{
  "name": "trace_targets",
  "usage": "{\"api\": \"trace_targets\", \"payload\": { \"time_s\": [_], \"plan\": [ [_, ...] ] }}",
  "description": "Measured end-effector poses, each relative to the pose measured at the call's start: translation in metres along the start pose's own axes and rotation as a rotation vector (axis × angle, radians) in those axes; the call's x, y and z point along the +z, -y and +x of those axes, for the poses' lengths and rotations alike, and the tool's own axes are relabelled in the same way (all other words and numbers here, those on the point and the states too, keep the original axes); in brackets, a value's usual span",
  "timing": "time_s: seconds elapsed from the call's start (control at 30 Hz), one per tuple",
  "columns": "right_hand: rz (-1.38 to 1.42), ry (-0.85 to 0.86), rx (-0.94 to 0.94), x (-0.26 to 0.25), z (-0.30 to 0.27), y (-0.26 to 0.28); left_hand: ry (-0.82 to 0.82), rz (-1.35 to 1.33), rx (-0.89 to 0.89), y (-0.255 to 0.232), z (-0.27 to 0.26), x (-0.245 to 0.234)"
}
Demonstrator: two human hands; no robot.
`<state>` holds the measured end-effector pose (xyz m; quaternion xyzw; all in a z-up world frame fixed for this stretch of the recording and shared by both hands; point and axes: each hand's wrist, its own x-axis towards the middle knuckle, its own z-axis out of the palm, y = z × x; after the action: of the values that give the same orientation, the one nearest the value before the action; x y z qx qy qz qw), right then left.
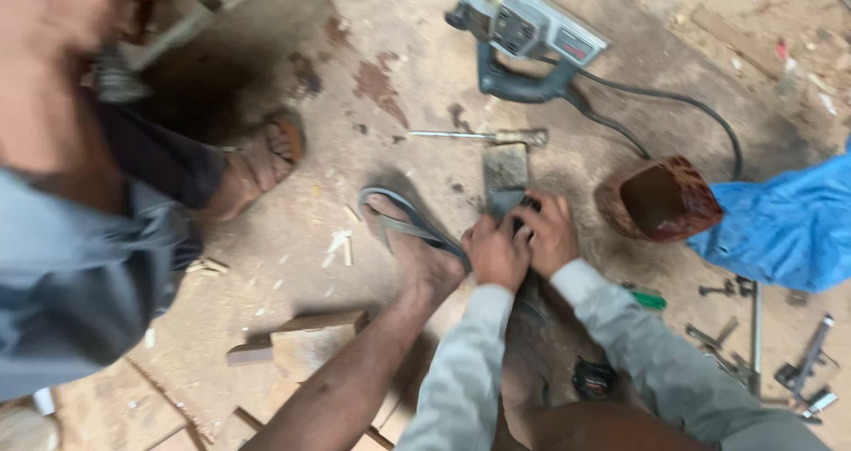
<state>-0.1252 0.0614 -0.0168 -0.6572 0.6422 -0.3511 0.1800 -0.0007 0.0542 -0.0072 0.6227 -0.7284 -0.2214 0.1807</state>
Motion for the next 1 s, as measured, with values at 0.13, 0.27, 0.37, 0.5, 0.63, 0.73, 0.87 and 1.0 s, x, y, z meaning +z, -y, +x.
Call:
{"api": "trace_targets", "payload": {
  "time_s": [0.13,0.27,0.37,0.5,0.63,0.73,0.87,1.0],
  "plan": [
    [0.022,-0.047,0.001,0.002,0.037,0.003,-0.021,0.108,0.036,-0.002,0.042,-0.009],
    [-0.025,0.032,0.016,-0.008,-0.027,0.011,0.038,-0.034,-0.015,-0.001,-0.038,-0.011],
    [0.007,0.099,0.051,-0.014,-0.066,0.016,0.071,-0.06,-0.028,-0.005,-0.082,-0.016],
    [-0.047,0.081,0.024,-0.008,-0.039,0.002,0.09,-0.02,-0.009,-0.001,-0.043,-0.005],
    [-0.022,0.002,0.052,0.005,0.023,0.0,0.062,-0.013,-0.024,-0.001,0.029,-0.002],
    [-0.044,-0.035,0.012,-0.001,0.016,0.004,0.021,-0.05,-0.012,-0.001,0.014,-0.004],
    [-0.001,0.052,0.033,-0.016,-0.056,0.017,0.074,-0.113,-0.05,-0.004,-0.072,-0.008],
    [-0.015,0.075,0.034,-0.014,-0.057,0.011,0.01,-0.059,0.026,-0.005,-0.069,-0.007]
  ]
}}
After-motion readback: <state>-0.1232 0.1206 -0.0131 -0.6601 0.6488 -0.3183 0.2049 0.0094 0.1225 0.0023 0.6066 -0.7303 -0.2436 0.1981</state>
